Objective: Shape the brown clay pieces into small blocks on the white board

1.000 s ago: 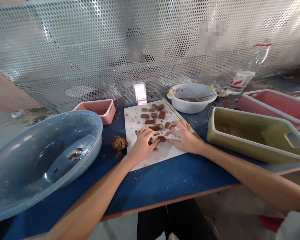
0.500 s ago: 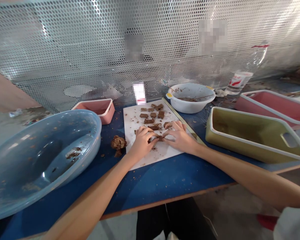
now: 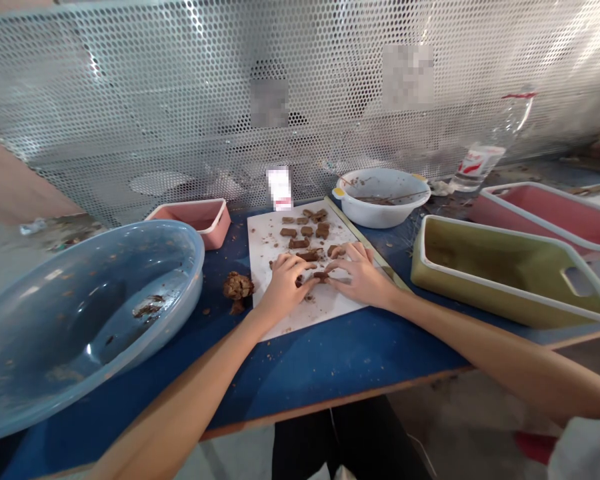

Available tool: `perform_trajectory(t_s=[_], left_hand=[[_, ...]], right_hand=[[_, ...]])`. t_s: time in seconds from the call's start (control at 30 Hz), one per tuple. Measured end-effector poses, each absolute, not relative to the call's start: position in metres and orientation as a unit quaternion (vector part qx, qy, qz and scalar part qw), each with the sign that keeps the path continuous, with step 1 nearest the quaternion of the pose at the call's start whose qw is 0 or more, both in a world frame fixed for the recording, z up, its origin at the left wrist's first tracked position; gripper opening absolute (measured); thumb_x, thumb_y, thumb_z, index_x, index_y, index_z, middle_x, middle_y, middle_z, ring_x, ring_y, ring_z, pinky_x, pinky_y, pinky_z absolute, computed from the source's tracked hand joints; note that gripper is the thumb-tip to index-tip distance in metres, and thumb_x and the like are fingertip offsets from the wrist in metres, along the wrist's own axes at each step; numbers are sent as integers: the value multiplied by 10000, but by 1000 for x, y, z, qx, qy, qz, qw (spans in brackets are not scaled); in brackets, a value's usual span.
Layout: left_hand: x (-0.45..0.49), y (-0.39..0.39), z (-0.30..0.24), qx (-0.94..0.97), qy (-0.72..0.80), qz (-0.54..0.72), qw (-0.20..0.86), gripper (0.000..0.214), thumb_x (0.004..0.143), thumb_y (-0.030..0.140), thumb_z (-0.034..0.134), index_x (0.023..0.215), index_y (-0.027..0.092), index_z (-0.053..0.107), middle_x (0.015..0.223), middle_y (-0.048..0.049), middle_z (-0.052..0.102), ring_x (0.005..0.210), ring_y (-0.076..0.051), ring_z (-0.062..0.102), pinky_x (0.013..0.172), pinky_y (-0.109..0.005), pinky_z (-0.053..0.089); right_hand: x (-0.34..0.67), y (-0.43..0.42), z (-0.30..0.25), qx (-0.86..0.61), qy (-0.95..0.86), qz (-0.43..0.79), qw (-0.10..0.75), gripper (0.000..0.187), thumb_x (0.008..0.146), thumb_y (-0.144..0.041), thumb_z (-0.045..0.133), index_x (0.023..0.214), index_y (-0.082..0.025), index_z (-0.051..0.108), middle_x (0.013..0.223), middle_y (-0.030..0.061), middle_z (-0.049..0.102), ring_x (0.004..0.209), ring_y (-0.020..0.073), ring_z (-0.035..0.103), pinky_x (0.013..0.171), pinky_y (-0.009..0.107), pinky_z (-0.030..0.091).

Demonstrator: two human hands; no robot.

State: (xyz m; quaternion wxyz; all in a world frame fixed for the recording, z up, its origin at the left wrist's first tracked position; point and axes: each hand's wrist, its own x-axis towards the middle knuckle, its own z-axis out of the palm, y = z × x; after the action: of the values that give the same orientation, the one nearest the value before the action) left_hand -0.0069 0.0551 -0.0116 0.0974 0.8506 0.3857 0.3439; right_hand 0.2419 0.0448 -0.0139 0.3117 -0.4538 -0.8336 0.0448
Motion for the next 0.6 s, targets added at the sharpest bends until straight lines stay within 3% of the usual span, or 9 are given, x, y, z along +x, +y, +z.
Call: perform_trajectory(t_s=[0.23, 0.6], left_hand=[[-7, 54, -9, 816, 416, 392, 82, 271, 1009, 87, 530, 1184, 232, 677, 1125, -68, 732, 1167, -287, 602, 1046, -485, 538], [-7, 56, -13, 822, 419, 380, 72, 289, 952, 21, 532, 1094, 228, 676, 1076, -65, 724, 1119, -290, 595, 1006, -471, 541]], right_hand=[[239, 45, -16, -448, -841, 39, 300, 157, 1013, -434, 703, 1013, -304, 790, 1322, 90, 631, 1248, 337, 542, 1025, 541, 407], [239, 41, -14, -431, -850, 47, 298, 95, 986, -370, 728, 1002, -300, 791, 1310, 91, 636, 1241, 341, 526, 1021, 545, 395]])
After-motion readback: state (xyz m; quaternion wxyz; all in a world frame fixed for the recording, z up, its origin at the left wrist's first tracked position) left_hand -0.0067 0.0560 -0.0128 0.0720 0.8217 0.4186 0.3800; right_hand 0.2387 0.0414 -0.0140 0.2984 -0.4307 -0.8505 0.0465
